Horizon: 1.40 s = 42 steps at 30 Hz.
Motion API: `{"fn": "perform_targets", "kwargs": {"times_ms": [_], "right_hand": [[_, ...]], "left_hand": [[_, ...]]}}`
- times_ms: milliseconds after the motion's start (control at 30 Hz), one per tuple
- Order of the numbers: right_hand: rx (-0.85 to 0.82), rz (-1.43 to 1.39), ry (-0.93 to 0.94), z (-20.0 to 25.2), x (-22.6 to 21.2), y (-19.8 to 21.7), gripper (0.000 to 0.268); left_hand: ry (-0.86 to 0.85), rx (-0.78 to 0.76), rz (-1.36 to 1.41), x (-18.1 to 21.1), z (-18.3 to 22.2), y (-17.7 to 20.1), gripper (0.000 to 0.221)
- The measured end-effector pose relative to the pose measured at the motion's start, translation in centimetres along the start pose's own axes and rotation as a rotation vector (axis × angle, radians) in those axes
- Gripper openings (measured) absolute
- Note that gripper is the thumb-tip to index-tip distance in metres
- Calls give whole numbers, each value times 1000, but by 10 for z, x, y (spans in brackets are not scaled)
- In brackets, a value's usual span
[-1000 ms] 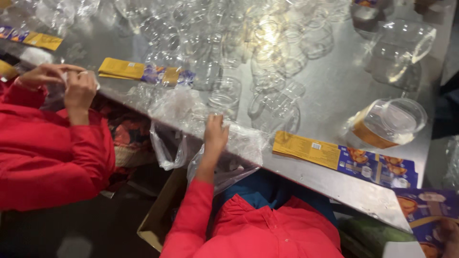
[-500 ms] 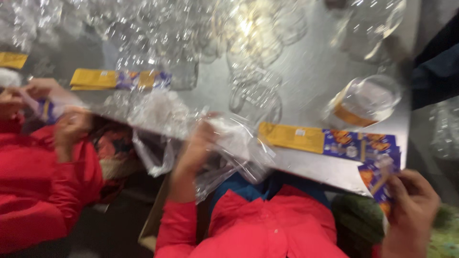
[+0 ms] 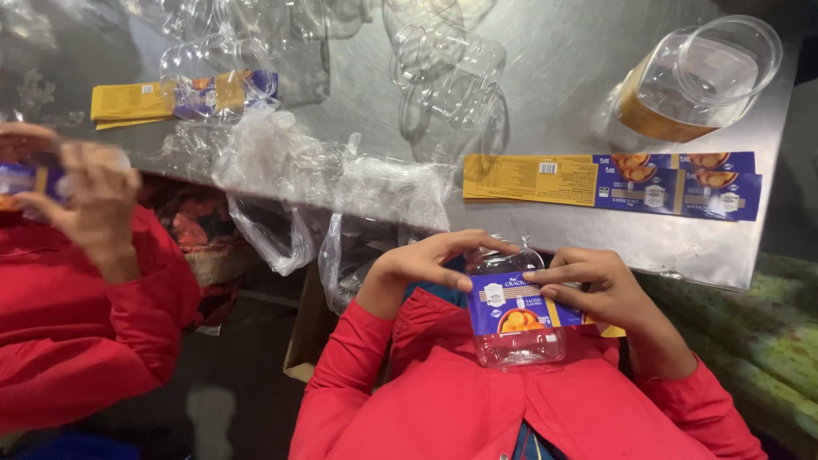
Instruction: The person applies labels to clear plastic jars by hand. The person removes a backing from a label strip, positions it on the jar, and presses it down to secure it before moving the jar aside.
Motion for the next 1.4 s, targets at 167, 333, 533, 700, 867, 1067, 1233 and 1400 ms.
{"fn": "perform_targets", "kwargs": {"times_ms": [167, 333, 533, 700, 867, 1067, 1233, 1400], "right_hand": [[8, 18, 69, -4, 5, 5, 27], [2, 63, 37, -5, 8, -1, 29], [-6, 71, 278, 1, -10, 14, 58], [390, -63, 81, 1, 30, -4, 69], [528, 260, 2, -12, 50, -53, 53], [696, 97, 198, 1, -9, -52, 42], [709, 504, 612, 7, -62, -25, 45], [765, 695, 803, 7, -72, -6, 34]], "left_hand": [[11, 5, -91, 2, -4, 5, 86], [35, 70, -21, -14, 3, 2, 83], [-180, 478, 646, -24, 2, 17, 87], [-432, 664, 595, -28, -8, 19, 86], [-722, 1016, 296, -21, -39, 14, 86], [-695, 1260, -513, 9, -39, -7, 78], [-581, 1235, -675, 35, -37, -32, 71], [-366, 1143, -570, 46, -38, -43, 65]]}}
Point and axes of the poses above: each hand's wrist, its own z-axis away from the middle knuckle, its own y-axis out of the back of the hand, x = y × z, the point moved 4 cm from there along -z, towards the middle knuckle, and after that the axes turned 3 degrees about z, right-handed, at the moved point
